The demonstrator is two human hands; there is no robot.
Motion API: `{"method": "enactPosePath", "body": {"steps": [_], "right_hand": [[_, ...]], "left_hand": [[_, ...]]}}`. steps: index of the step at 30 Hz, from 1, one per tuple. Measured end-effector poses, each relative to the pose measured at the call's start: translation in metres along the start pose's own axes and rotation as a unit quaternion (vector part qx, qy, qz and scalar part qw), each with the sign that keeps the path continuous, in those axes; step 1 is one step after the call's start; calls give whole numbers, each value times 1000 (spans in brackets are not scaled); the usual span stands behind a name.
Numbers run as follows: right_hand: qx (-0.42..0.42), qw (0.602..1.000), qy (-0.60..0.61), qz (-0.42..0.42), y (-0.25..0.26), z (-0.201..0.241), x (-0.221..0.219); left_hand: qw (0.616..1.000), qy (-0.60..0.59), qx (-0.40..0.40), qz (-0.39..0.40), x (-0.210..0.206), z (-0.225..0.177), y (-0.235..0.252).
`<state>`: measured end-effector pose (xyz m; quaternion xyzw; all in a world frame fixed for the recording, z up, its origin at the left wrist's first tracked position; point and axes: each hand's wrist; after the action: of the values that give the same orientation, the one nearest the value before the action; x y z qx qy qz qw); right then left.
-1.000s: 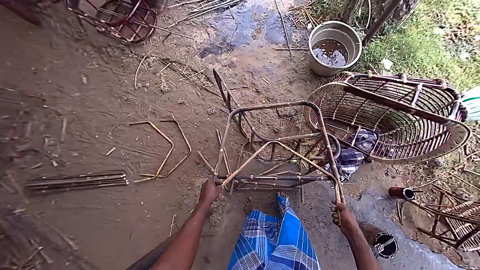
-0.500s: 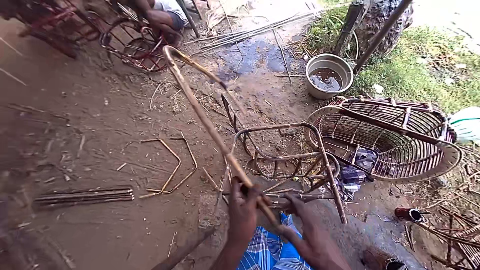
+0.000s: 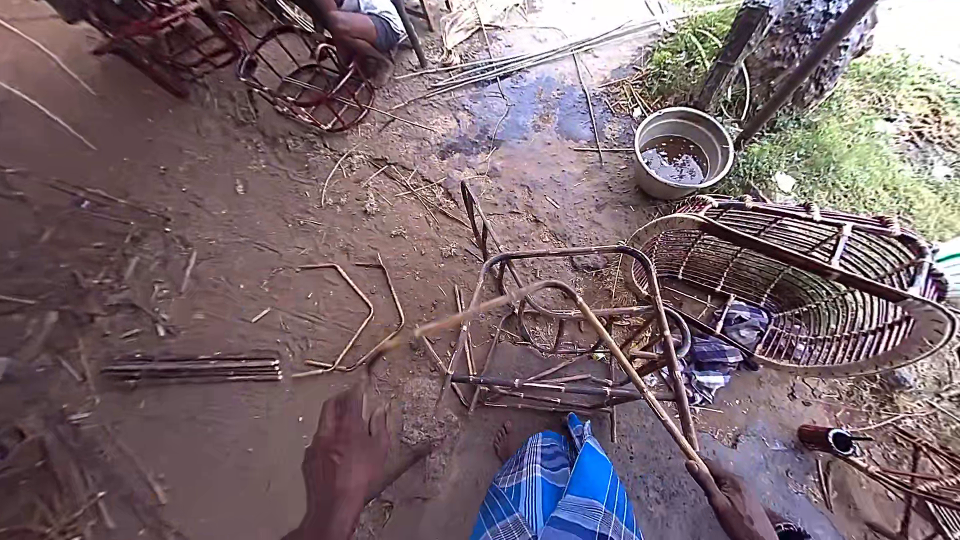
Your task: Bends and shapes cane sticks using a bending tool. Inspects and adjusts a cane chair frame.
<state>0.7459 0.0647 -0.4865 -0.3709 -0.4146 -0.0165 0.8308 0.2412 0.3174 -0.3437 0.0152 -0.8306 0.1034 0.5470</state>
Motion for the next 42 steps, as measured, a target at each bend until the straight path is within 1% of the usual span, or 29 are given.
{"method": "enactPosePath", "body": {"steps": [2, 3, 4, 5, 6, 7, 8, 10, 12, 15, 17, 20, 24, 28, 31, 36, 40, 42], "right_hand": [[-10, 999, -39, 15, 17, -32, -10], [-14, 998, -49, 34, 25, -45, -14], [-18, 997, -57, 55, 34, -56, -18], [-22, 995, -66, 74, 45, -62, -21], [-30, 993, -76, 89, 58, -65, -23], [-39, 989, -97, 105, 70, -65, -22], [-46, 985, -122, 116, 80, -64, -20], [-65, 979, -155, 118, 95, -59, -23], [-79, 978, -160, 108, 109, -55, -26], [-89, 974, -176, 109, 124, -63, -31], [-94, 975, -173, 100, 126, -69, -30], [-89, 978, -176, 72, 126, -77, -30], [-73, 978, -187, 53, 125, -81, -33], [-82, 979, -177, 61, 124, -73, -40], [-88, 979, -175, 62, 127, -74, -47], [-85, 981, -162, 65, 128, -75, -45], [-76, 984, -147, 60, 130, -85, -47], [-72, 986, -136, 62, 132, -87, -50]], "left_hand": [[996, 2, 60, 67, -44, 30, 4], [988, -6, 106, 112, -66, 46, 5], [975, -29, 155, 155, -87, 62, 5], [960, -75, 194, 185, -106, 75, 6], [945, -135, 219, 200, -126, 85, 5], [939, -172, 222, 201, -142, 90, 1], [945, -177, 204, 186, -154, 93, -7], [965, -162, 158, 133, -175, 95, -16], [972, -142, 146, 119, -192, 91, -17], [966, -102, 181, 152, -202, 82, -11], [964, -89, 176, 178, -203, 78, -3], [961, -99, 171, 192, -203, 75, 3], [963, -89, 182, 179, -208, 68, 3], [963, -98, 197, 157, -205, 70, 3], [960, -101, 204, 165, -203, 77, 5], [958, -102, 204, 175, -202, 77, 9], [956, -110, 205, 176, -205, 76, 9], [956, -109, 204, 178, -206, 83, 11]]}}
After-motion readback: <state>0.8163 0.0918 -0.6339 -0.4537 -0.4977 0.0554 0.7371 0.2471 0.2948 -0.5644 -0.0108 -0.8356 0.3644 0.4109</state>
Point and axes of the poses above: each hand's wrist, its own y-axis towards the middle knuckle, its own x-axis out of the back of the hand, z = x × y, and after that the axes turned 14 degrees about -y, right-handed
